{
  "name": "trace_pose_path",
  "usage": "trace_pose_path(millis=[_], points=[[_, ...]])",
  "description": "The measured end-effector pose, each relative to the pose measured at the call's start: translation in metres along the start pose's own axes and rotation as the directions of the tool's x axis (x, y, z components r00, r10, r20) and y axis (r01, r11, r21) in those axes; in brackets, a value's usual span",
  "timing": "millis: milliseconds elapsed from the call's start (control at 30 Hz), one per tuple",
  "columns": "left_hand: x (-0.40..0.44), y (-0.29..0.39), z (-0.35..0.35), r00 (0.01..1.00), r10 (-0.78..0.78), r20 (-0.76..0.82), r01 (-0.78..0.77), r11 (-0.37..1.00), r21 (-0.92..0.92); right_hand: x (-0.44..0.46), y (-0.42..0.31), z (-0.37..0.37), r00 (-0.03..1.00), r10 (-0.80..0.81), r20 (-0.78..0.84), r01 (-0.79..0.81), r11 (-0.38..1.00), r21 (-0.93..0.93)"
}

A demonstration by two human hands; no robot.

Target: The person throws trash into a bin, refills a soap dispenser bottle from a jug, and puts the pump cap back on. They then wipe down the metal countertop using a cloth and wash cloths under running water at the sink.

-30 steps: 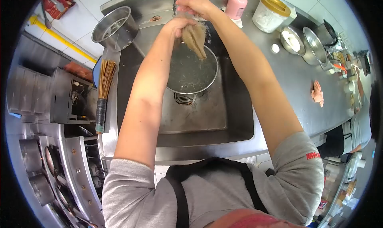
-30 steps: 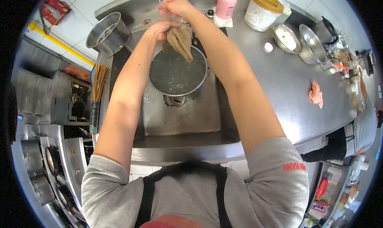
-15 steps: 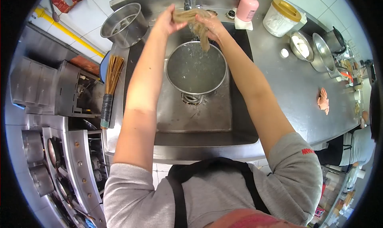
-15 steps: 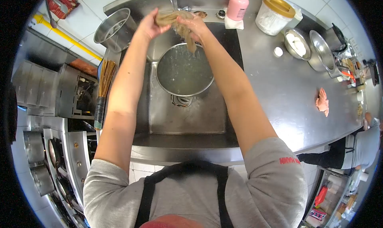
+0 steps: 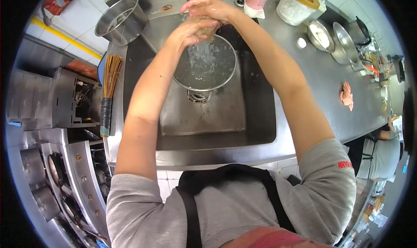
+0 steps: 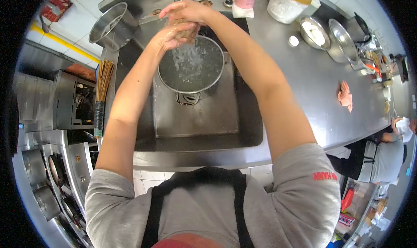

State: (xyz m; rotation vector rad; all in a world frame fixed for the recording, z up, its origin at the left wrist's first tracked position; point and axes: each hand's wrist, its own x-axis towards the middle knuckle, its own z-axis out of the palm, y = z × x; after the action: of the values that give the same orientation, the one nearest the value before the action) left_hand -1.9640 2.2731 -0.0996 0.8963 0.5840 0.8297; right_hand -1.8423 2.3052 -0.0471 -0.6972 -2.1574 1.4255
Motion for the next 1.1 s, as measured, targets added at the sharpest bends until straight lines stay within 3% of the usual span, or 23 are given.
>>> trace_pose_path(millis=[33,100,167,200,267,333,367,400,433,467,500,533,567,600,667,700,733,800,867,933,1000,1067,1100], points=[[0.002,-0.002,0.000,0.998,-0.058,-0.035,0.063,0.984,0.169,0.003,0.006,0.000,0.994,-0.095,0.051,0.102,0.984,-0.149],[0.002,-0.013,0.009,0.997,-0.046,-0.068,0.056,0.986,0.158,0.004,0.019,0.011,0.998,-0.061,-0.009,0.058,0.980,-0.193],[0.003,-0.021,0.021,0.924,-0.070,-0.377,0.218,0.904,0.367,0.003,0.027,0.020,0.975,0.004,-0.223,-0.063,0.964,-0.259],[0.002,-0.028,0.027,0.926,-0.078,-0.370,0.225,0.900,0.373,-0.002,0.030,0.024,0.958,0.085,-0.273,-0.154,0.958,-0.243],[0.003,-0.052,0.037,0.792,0.206,-0.575,0.233,0.768,0.596,-0.005,0.047,0.035,0.938,0.042,-0.344,-0.174,0.915,-0.364],[0.008,-0.087,0.012,0.749,0.624,-0.223,0.142,0.178,0.974,-0.011,0.068,0.045,0.883,0.076,-0.464,-0.320,0.819,-0.476],[0.000,-0.094,0.017,0.787,0.571,-0.235,0.190,0.138,0.972,-0.018,0.072,0.052,0.830,0.160,-0.534,-0.441,0.774,-0.454],[0.007,-0.110,0.004,0.854,0.421,-0.305,0.358,-0.049,0.933,-0.028,0.073,0.056,0.785,0.252,-0.567,-0.534,0.738,-0.411],[0.006,-0.115,0.018,0.855,0.263,-0.446,0.488,-0.119,0.865,-0.034,0.080,0.060,0.669,0.418,-0.614,-0.658,0.717,-0.228],[0.002,-0.122,0.030,0.860,0.244,-0.448,0.496,-0.193,0.847,-0.057,0.066,0.059,0.581,0.545,-0.604,-0.691,0.723,-0.012],[-0.003,-0.128,0.041,0.861,0.240,-0.449,0.503,-0.265,0.822,-0.082,0.046,0.058,0.563,0.591,-0.577,-0.723,0.690,0.002],[-0.006,-0.134,0.051,0.897,0.405,-0.178,0.333,-0.356,0.873,-0.090,0.056,0.053,0.586,0.567,-0.579,-0.711,0.703,-0.031],[-0.006,-0.140,0.061,0.842,0.529,0.103,0.181,-0.458,0.871,-0.098,0.070,0.047,0.615,0.544,-0.570,-0.695,0.716,-0.067],[0.000,-0.133,0.074,0.844,0.518,0.138,0.139,-0.461,0.877,-0.118,0.062,0.030,0.585,0.546,-0.600,-0.709,0.703,-0.051],[0.011,-0.109,0.095,0.976,0.158,-0.153,0.184,-0.206,0.961,-0.155,0.046,-0.002,0.837,0.326,-0.439,-0.469,0.841,-0.271],[0.016,-0.105,0.105,0.977,0.158,-0.144,0.175,-0.208,0.962,-0.171,0.049,-0.019,0.885,0.151,-0.441,-0.349,0.842,-0.412],[0.022,-0.101,0.115,0.989,0.103,-0.105,0.104,0.019,0.994,-0.196,0.052,-0.034,0.908,0.015,-0.419,-0.241,0.837,-0.491],[0.025,-0.090,0.151,0.996,0.067,0.054,-0.075,0.368,0.927,-0.243,0.019,-0.056,0.932,0.156,-0.329,-0.305,0.826,-0.474],[0.030,-0.095,0.189,0.993,0.060,0.098,-0.114,0.458,0.882,-0.281,-0.002,-0.068,0.924,0.046,-0.380,-0.306,0.685,-0.661],[0.031,-0.099,0.220,0.991,0.061,0.122,-0.135,0.550,0.825,-0.318,-0.033,-0.086,0.857,-0.063,-0.511,-0.292,0.759,-0.583],[0.029,-0.101,0.240,0.995,0.012,0.096,-0.086,0.572,0.816,-0.356,-0.068,-0.105,0.804,-0.044,-0.593,-0.169,0.939,-0.300],[0.037,-0.107,0.244,0.998,-0.042,0.053,-0.020,0.564,0.826,-0.386,-0.079,-0.129,0.630,0.189,-0.753,-0.372,0.925,-0.079],[0.043,-0.108,0.243,0.994,-0.107,0.031,0.032,0.547,0.837,-0.393,-0.080,-0.130,0.430,0.101,-0.897,-0.574,0.798,-0.184]])
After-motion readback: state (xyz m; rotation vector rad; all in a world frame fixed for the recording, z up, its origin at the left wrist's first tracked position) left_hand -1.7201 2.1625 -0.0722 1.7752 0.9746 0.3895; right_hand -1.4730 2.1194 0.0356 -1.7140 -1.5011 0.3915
